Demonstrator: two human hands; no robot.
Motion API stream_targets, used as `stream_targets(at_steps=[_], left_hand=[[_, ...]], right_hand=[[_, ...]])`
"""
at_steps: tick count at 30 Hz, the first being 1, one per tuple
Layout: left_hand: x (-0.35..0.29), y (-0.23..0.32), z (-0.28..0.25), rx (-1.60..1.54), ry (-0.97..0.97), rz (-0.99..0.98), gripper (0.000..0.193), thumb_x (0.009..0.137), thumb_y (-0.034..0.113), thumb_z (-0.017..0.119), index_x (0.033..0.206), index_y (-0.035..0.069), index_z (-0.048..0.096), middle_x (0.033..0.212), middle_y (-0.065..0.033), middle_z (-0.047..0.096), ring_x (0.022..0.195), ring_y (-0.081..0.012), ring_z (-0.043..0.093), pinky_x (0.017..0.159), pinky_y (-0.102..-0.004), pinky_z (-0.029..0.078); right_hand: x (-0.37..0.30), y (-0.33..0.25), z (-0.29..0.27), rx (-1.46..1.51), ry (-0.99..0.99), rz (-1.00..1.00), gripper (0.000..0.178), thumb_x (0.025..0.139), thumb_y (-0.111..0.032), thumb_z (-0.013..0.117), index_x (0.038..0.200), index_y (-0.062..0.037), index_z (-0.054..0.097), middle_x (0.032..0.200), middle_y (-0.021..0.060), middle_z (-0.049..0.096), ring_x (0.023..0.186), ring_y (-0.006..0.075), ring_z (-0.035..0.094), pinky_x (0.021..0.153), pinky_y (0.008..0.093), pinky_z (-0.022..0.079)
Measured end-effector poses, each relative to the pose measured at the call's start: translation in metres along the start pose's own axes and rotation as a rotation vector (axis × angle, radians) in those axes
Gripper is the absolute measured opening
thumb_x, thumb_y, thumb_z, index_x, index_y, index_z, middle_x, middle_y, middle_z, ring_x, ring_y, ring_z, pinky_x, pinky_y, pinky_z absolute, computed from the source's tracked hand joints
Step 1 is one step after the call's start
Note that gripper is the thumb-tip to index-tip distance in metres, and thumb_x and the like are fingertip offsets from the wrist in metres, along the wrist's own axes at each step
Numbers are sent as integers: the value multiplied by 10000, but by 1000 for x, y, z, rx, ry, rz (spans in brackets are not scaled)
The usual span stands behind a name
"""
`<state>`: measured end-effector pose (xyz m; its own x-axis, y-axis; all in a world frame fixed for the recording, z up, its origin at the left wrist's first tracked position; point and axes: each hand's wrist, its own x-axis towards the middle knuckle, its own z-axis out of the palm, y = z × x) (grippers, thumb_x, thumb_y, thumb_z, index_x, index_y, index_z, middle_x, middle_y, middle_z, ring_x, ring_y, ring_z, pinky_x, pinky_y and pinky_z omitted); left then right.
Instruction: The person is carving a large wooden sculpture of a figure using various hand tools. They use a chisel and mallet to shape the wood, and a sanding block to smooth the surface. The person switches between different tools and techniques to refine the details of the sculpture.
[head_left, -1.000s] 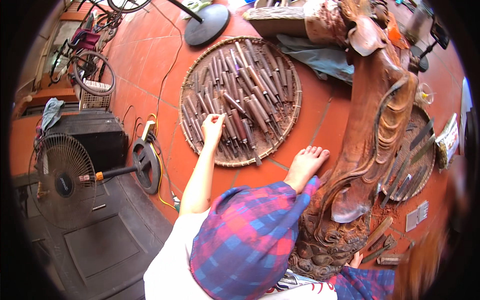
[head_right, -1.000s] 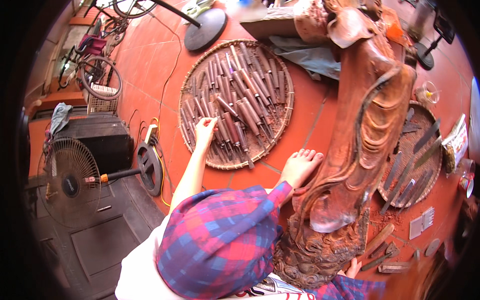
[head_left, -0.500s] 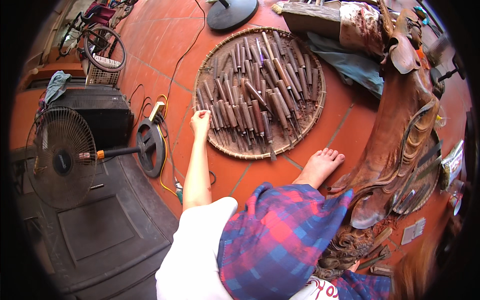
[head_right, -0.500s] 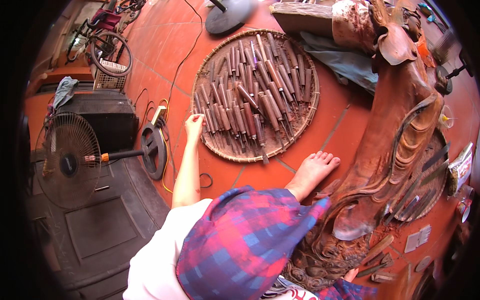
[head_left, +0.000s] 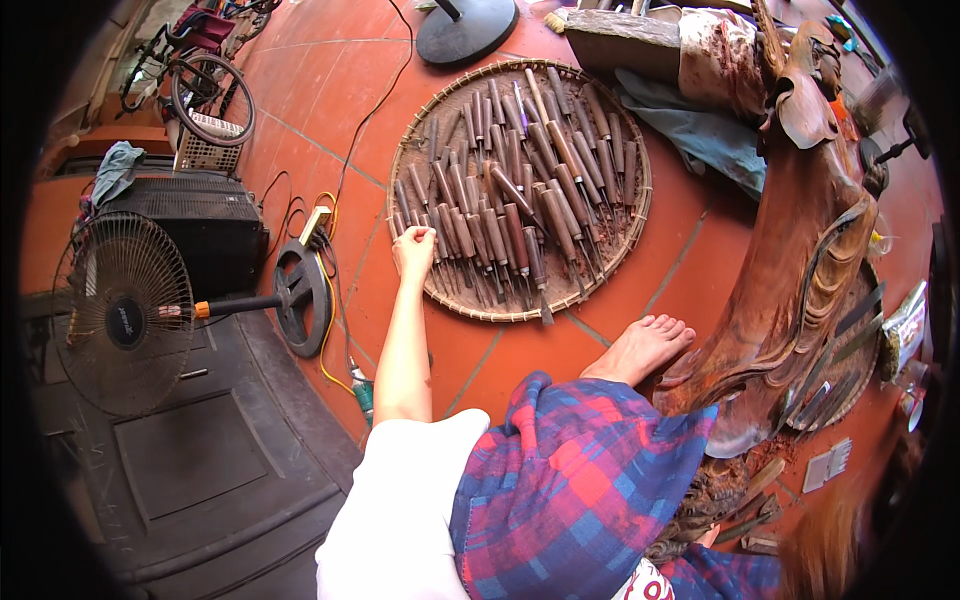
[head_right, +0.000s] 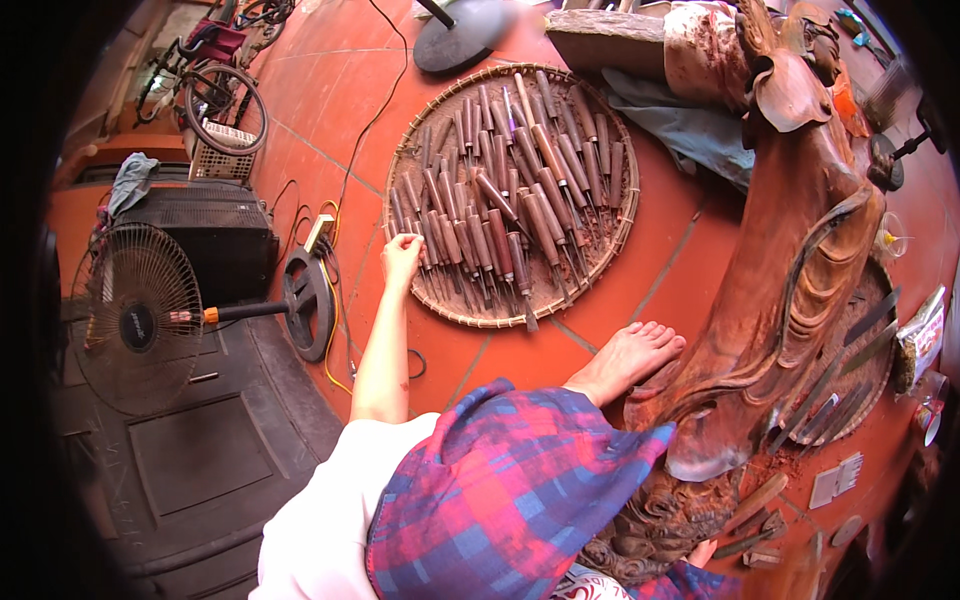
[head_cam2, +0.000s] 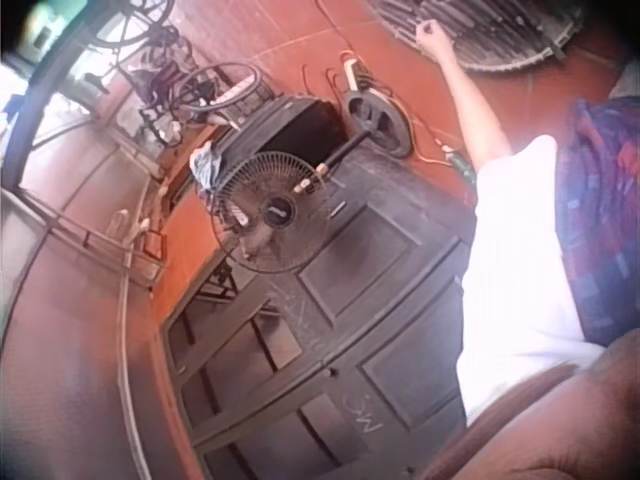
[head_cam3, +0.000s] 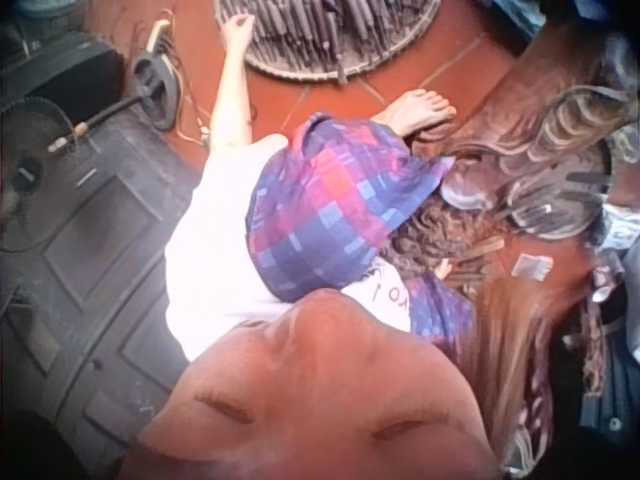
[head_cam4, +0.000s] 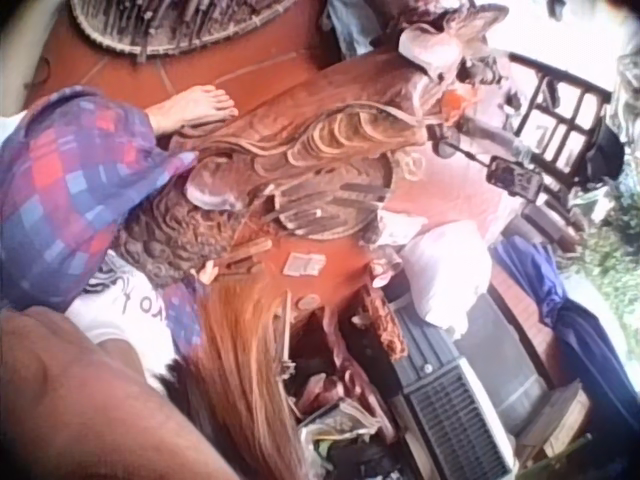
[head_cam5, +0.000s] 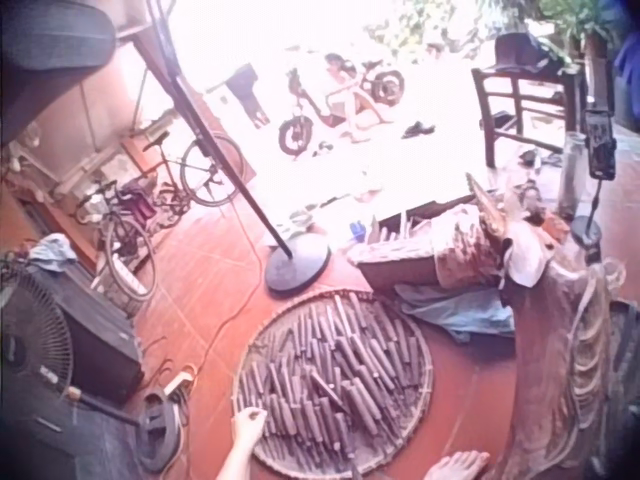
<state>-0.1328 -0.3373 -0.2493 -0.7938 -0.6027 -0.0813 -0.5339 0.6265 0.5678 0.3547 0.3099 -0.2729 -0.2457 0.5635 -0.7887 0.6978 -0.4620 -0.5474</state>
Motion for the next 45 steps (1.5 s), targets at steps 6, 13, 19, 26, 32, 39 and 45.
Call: stream_targets(at_steps=[6, 13, 19, 26, 32, 39, 45], left_hand=[[-1, -25, -12, 7, 39, -77, 128, 846, 184, 681, 906, 75, 711, 737, -26, 717, 644, -96, 676, 616, -261, 532], [-7, -48, -24, -202, -20, -200, 109, 856, 31, 660, 963, 10, 666, 776, -79, 714, 634, -106, 663, 574, -237, 528], [-34, -8, 24, -135, -353, -46, 295, 785, 111, 755, 1027, 35, 605, 824, -85, 709, 646, -147, 658, 613, -279, 542], [-22, -5, 28, 286, -175, 27, 359, 741, 168, 681, 1024, -20, 565, 806, -96, 648, 717, -183, 623, 692, -323, 526], [-11, 155, -31, -423, -318, 287, 153, 926, 162, 601, 857, 38, 542, 719, -70, 638, 601, -110, 589, 576, -239, 474], [-204, 451, -43, -372, -1039, 1086, 291, 812, -87, 531, 1084, -13, 601, 952, -62, 623, 815, -117, 602, 779, -251, 488], [-336, 439, -4, -368, -1409, 1600, 323, 869, 261, 637, 1106, 86, 502, 832, -115, 545, 731, -303, 632, 602, -446, 510]], right_hand=[[-1, 2, -8, 3, -3, -3, 287, 859, -233, 630, 1062, -46, 551, 903, 56, 571, 781, 186, 586, 669, 342, 478], [-5, 11, -11, 15, -1, -14, 297, 856, -243, 634, 1065, -47, 556, 937, 59, 576, 812, 193, 593, 693, 351, 483], [-7, 25, -22, 62, -34, -86, 306, 854, -252, 637, 1068, -47, 560, 966, 62, 580, 838, 199, 599, 713, 359, 487], [-29, -16, -6, 30, -115, -110, 204, 808, -124, 649, 948, -22, 539, 662, 58, 561, 574, 175, 564, 542, 320, 470], [-70, -127, -11, 93, -117, -347, 358, 715, -112, 713, 1016, -64, 524, 743, 22, 541, 662, 134, 538, 610, 275, 449], [-121, -329, -24, -224, -225, -743, 514, 640, -205, 830, 949, -99, 434, 773, 4, 458, 698, 102, 457, 645, 228, 371], [-117, -356, 44, -138, -418, -946, 525, 660, -203, 863, 943, -84, 437, 828, 21, 447, 709, 108, 459, 658, 233, 388]])
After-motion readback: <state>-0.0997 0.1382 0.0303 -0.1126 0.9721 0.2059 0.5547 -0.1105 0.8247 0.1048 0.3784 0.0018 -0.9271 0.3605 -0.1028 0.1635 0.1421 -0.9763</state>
